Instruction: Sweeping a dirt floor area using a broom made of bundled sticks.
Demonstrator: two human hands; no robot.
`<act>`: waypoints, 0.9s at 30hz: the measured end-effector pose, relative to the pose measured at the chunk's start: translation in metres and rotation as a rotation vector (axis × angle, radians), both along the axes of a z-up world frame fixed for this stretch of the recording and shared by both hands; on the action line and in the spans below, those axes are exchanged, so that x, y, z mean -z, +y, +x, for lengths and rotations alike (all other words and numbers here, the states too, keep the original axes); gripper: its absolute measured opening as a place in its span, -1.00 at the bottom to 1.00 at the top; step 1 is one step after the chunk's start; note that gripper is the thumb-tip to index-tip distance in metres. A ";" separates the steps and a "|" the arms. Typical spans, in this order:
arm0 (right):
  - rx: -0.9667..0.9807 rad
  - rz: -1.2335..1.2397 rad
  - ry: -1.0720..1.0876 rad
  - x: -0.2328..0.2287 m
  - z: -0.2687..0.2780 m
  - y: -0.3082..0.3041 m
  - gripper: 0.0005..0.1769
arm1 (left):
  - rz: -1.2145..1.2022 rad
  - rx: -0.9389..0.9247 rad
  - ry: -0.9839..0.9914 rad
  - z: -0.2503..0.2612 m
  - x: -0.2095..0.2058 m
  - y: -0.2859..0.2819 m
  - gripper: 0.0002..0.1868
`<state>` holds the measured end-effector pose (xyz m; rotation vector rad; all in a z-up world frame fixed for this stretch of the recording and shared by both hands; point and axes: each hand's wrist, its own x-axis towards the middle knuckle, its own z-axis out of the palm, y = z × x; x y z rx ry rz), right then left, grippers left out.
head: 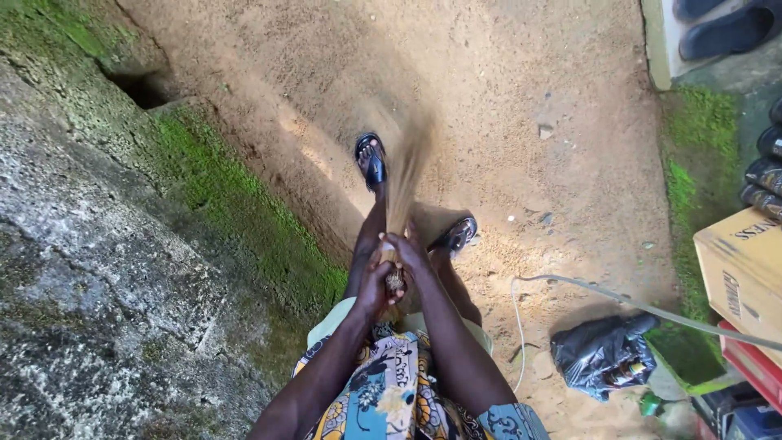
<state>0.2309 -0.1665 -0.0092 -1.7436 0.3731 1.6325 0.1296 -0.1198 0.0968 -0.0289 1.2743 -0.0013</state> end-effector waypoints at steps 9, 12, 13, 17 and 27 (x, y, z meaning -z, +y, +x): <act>0.074 0.183 0.049 -0.058 0.041 -0.027 -0.10 | 0.104 0.269 -0.039 0.023 -0.017 -0.010 0.02; 0.255 0.000 0.158 -0.084 0.038 -0.082 -0.10 | 0.056 0.550 -0.060 0.051 -0.041 -0.011 -0.05; 0.260 -0.004 0.156 -0.079 0.036 -0.097 -0.10 | 0.052 0.555 -0.063 0.054 -0.035 -0.021 -0.05; 0.332 -0.261 0.190 -0.042 0.037 -0.122 -0.34 | -0.144 0.514 -0.062 0.051 0.020 -0.057 -0.40; 0.156 0.050 0.148 -0.099 0.063 0.014 -0.11 | 0.031 0.327 -0.027 0.048 -0.031 0.030 -0.37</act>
